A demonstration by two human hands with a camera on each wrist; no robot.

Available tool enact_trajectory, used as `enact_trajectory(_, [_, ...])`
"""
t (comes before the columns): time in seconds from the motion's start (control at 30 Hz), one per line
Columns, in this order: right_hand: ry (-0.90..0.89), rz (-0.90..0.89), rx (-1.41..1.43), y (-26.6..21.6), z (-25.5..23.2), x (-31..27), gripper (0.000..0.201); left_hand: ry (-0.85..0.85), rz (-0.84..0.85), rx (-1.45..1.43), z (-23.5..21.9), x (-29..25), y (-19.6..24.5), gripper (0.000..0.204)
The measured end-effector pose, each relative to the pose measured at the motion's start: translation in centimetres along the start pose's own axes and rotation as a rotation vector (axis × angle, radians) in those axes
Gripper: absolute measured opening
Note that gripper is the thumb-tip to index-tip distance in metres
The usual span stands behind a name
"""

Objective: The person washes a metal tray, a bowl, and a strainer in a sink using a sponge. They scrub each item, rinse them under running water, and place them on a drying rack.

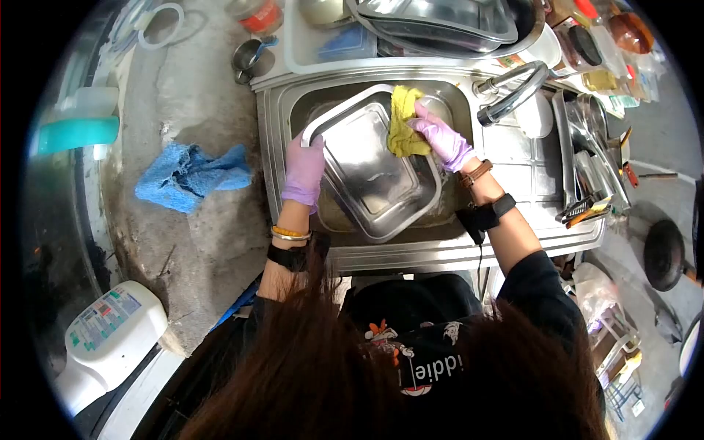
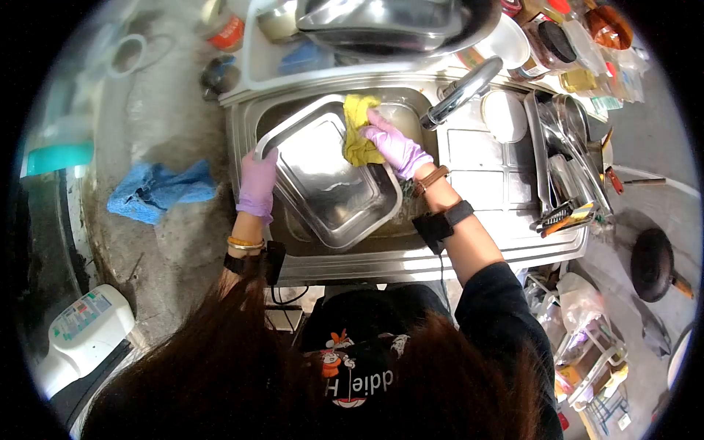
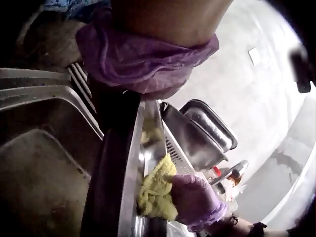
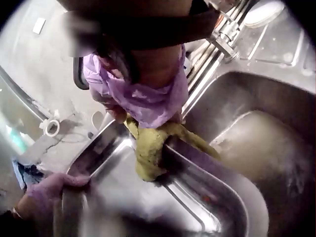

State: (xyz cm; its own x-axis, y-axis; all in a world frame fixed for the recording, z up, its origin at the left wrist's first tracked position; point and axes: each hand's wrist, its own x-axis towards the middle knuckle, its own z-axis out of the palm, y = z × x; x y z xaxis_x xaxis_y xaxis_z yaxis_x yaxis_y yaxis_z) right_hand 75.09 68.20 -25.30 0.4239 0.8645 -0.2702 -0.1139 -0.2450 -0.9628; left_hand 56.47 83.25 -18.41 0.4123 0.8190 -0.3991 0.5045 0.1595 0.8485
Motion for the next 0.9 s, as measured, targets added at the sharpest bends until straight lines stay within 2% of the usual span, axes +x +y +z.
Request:
enact_trajectory(0.07, [-0.037,-0.068,0.087,-0.4,-0.7,0.1,0.047,-0.017,0.0,-0.006,0.0,0.0,-0.1,0.03])
enact_trajectory(0.13, [0.057,-0.222,-0.122,-1.0,-0.2,0.9,0.053,-0.051,0.023,0.036,0.1,0.0,0.1,0.025])
enact_trajectory(0.17, [0.057,-0.221,-0.122,-1.5,-0.4,1.2,0.053,-0.052,0.021,0.036,0.1,0.0,0.2,0.025])
enact_trajectory(0.23, [0.069,-0.216,-0.443,-2.1,-0.8,1.8,0.054,-0.096,-0.005,0.056,0.3,-0.3,0.5,0.025])
enact_trajectory(0.27, [0.203,-0.303,-0.473,-1.3,-0.4,2.1,0.053,-0.095,-0.005,0.055,0.7,-0.4,0.2,0.025])
enact_trajectory(0.3, [0.202,-0.302,-0.473,-1.4,-0.2,2.2,0.053,-0.051,0.075,-0.03,1.2,-0.8,0.0,0.027])
enact_trajectory(0.33, [0.227,-0.186,-0.466,-1.6,-0.1,2.2,0.055,-0.005,0.155,-0.114,1.7,-1.1,-0.1,0.029])
enact_trajectory(0.37, [0.252,-0.07,-0.459,-1.7,0.0,2.3,0.056,-0.005,0.155,-0.114,2.1,-1.3,-0.2,0.029])
enact_trajectory(0.4, [0.265,-0.07,-0.44,-0.5,0.3,2.8,0.057,0.078,0.06,-0.197,2.3,-1.8,0.3,0.03])
enact_trajectory(0.43, [0.298,-0.161,-0.366,1.4,0.7,3.1,0.058,0.161,-0.037,-0.283,2.5,-2.1,0.5,0.032])
enact_trajectory(0.5, [0.34,-0.059,-0.339,5.1,1.3,3.4,0.059,0.17,-0.062,-0.384,2.8,-2.0,-0.6,0.032])
enact_trajectory(0.57, [0.346,0.003,-0.415,6.6,1.8,2.7,0.056,0.222,-0.066,-0.572,3.1,-2.2,-1.4,0.031])
enact_trajectory(0.63, [0.155,0.211,-0.106,6.9,2.4,1.8,0.049,0.262,-0.057,-0.583,3.2,-2.4,-1.7,0.03])
enact_trajectory(0.67, [0.128,0.308,-0.094,7.0,2.5,1.0,0.044,0.269,-0.082,-0.609,3.1,-2.4,-2.1,0.03])
enact_trajectory(0.7, [0.114,0.305,-0.098,6.4,2.8,0.0,0.044,0.282,-0.105,-0.635,2.8,-2.5,-2.3,0.031])
enact_trajectory(0.77, [0.097,0.432,-0.117,5.5,3.0,-1.5,0.04,0.319,-0.106,-0.635,2.7,-3.5,-1.6,0.031])
enact_trajectory(0.83, [0.023,0.414,-0.084,7.3,2.7,-2.1,0.039,0.412,-0.097,-0.638,2.3,-4.1,-1.8,0.031])
enact_trajectory(0.9, [0.026,0.405,-0.095,10.2,2.6,-2.4,0.037,0.46,0.07,-0.585,2.2,-3.5,-3.8,0.032])
